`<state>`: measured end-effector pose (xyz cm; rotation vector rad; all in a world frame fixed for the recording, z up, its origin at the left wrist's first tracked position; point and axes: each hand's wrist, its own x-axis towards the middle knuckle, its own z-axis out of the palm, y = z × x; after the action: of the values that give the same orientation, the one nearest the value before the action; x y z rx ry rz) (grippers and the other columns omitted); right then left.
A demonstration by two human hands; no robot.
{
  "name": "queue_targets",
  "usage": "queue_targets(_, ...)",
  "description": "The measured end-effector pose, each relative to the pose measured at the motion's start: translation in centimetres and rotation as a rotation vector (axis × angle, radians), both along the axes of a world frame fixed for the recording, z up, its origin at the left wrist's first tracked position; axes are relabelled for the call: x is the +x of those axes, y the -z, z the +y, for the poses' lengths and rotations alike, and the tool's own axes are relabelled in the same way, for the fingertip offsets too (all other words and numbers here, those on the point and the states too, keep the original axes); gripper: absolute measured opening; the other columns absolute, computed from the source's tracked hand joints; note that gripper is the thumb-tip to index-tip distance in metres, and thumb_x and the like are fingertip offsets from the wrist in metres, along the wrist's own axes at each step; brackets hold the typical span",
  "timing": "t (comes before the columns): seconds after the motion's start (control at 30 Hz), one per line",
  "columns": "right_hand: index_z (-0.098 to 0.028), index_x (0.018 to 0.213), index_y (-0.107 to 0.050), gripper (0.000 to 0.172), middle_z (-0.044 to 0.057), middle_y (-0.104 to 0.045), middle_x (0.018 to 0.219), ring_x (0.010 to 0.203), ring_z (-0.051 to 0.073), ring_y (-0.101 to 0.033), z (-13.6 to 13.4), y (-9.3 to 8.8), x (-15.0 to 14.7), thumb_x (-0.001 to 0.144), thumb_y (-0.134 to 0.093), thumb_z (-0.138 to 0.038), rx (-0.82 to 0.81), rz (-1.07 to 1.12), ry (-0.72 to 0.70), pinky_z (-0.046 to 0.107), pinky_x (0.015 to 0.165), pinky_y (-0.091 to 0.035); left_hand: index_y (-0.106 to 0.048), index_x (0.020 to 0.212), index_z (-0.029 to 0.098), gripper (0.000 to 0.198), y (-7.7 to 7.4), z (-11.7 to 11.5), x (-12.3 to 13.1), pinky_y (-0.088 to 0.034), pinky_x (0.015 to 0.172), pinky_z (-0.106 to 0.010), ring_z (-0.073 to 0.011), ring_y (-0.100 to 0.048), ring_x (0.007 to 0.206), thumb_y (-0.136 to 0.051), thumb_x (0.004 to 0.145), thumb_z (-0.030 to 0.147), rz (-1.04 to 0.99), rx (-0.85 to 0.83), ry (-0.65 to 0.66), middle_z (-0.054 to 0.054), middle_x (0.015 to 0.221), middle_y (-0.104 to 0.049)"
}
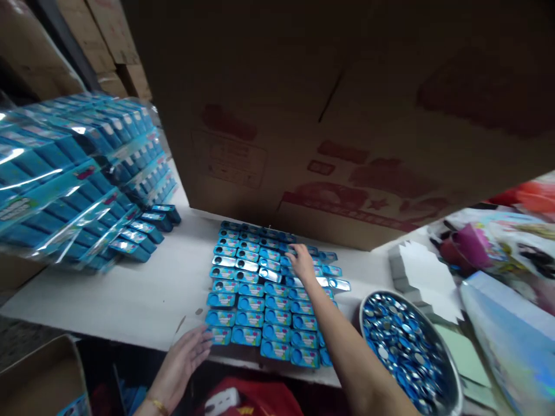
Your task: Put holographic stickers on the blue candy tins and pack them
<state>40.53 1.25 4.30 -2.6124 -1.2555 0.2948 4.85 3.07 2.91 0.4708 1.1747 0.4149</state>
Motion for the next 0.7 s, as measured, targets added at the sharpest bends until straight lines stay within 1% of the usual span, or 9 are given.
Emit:
queue_targets(0.07, -0.016, 0.112, -0.046, 0.035, 0.01, -0.048, 0.113, 0.105, 0.017, -0.046, -7.1, -0.3, 2.9, 0.086, -0.03, -0.033, 0.123, -0.098, 0.157, 0.025, 0.087, -0.034, -0.057, 0.094, 0.015, 0.031, 0.6, 0.0, -1.2, -0.049, 0.076, -0.027, -0.0185, -0.062, 0.084, -0.064, 0.065, 0.018, 0.038, -0.02, -0.03, -0.007, 0.091, -0.066)
queue_targets(0.1, -0.014, 0.113, -0.045, 0.038, 0.012, -0.048, 0.112, 0.104, 0.019, -0.046, -11.0, -0.2, 4.3, 0.085, -0.03, -0.035, 0.134, -0.158, 0.291, 0.027, 0.088, -0.034, -0.057, 0.094, 0.016, 0.03, 0.9, 0.0, -1.6, -0.05, 0.075, -0.027, -0.019, -0.062, 0.085, -0.063, 0.064, 0.017, 0.066, -0.04, -0.048, -0.007, 0.09, -0.066)
queue_targets(0.2, -0.009, 0.12, -0.038, 0.059, 0.019, -0.046, 0.113, 0.106, 0.03, -0.043, -21.3, 1.3, 7.3, 0.077, -0.039, -0.049, -0.072, -0.22, 0.7, 0.038, 0.088, -0.032, -0.057, 0.094, 0.017, 0.028, 1.3, 0.1, -1.9, -0.051, 0.072, -0.027, -0.0202, -0.061, 0.087, -0.06, 0.066, 0.016, 0.093, -0.07, -0.075, -0.006, 0.09, -0.067)
queue_targets(0.27, -0.012, 0.126, -0.032, 0.074, 0.021, -0.043, 0.117, 0.103, 0.035, -0.045, -25.5, 3.2, 8.1, 0.07, -0.04, -0.061, -0.229, -0.044, 0.858, 0.043, 0.083, -0.034, -0.057, 0.094, 0.018, 0.028, 1.1, 0.0, -0.8, -0.051, 0.072, -0.027, -0.0202, -0.061, 0.087, -0.059, 0.067, 0.016, 0.097, -0.064, -0.07, -0.006, 0.09, -0.067)
queue_targets(0.37, -0.017, 0.132, -0.02, 0.083, 0.019, -0.042, 0.118, 0.104, 0.035, -0.046, -27.6, 6.6, 7.9, 0.068, -0.038, -0.065, -0.327, 0.196, 0.893, 0.043, 0.081, -0.035, -0.057, 0.096, 0.017, 0.028, 0.0, -0.3, 2.1, -0.051, 0.074, -0.027, -0.0196, -0.061, 0.089, -0.058, 0.068, 0.016, 0.09, -0.017, -0.011, -0.007, 0.092, -0.066)
queue_targets(0.47, -0.013, 0.131, -0.022, 0.079, 0.021, -0.041, 0.118, 0.108, 0.036, -0.042, -27.6, 9.1, 7.4, 0.069, -0.042, -0.058, -0.273, 0.156, 0.909, 0.044, 0.083, -0.034, -0.057, 0.096, 0.016, 0.027, -1.2, -0.8, 5.6, -0.051, 0.074, -0.027, -0.0185, -0.062, 0.086, -0.059, 0.069, 0.014, 0.066, 0.062, 0.047, -0.007, 0.094, -0.066)
queue_targets(0.53, -0.012, 0.122, -0.037, 0.068, 0.02, -0.046, 0.112, 0.103, 0.035, -0.046, -27.9, 10.1, 7.4, 0.066, -0.049, -0.048, -0.054, 0.171, 0.914, 0.044, 0.082, -0.034, -0.057, 0.096, 0.016, 0.027, -1.8, -1.4, 7.7, -0.051, 0.073, -0.027, -0.0175, -0.062, 0.084, -0.059, 0.069, 0.014, 0.051, 0.099, 0.07, -0.008, 0.094, -0.065)
queue_targets(0.6, -0.013, 0.102, -0.054, 0.048, 0.016, -0.053, 0.098, 0.092, 0.032, -0.052, -28.6, 10.5, 7.7, 0.06, -0.055, -0.037, 0.227, 0.254, 0.904, 0.042, 0.08, -0.036, -0.057, 0.097, 0.015, 0.028, -2.3, -2.0, 9.4, -0.051, 0.071, -0.027, -0.0173, -0.062, 0.083, -0.059, 0.069, 0.014, 0.052, 0.124, 0.08, -0.008, 0.094, -0.065)
queue_targets(0.7, -0.015, 0.071, -0.059, 0.025, 0.005, -0.055, 0.068, 0.071, 0.023, -0.055, -30.4, 10.7, 8.3, 0.053, -0.058, -0.032, 0.471, 0.346, 0.9, 0.036, 0.07, -0.041, -0.056, 0.097, 0.014, 0.027, -2.7, -3.2, 11.2, -0.05, 0.071, -0.028, -0.0172, -0.062, 0.082, -0.058, 0.071, 0.014, 0.056, 0.147, 0.082, -0.01, 0.094, -0.064)
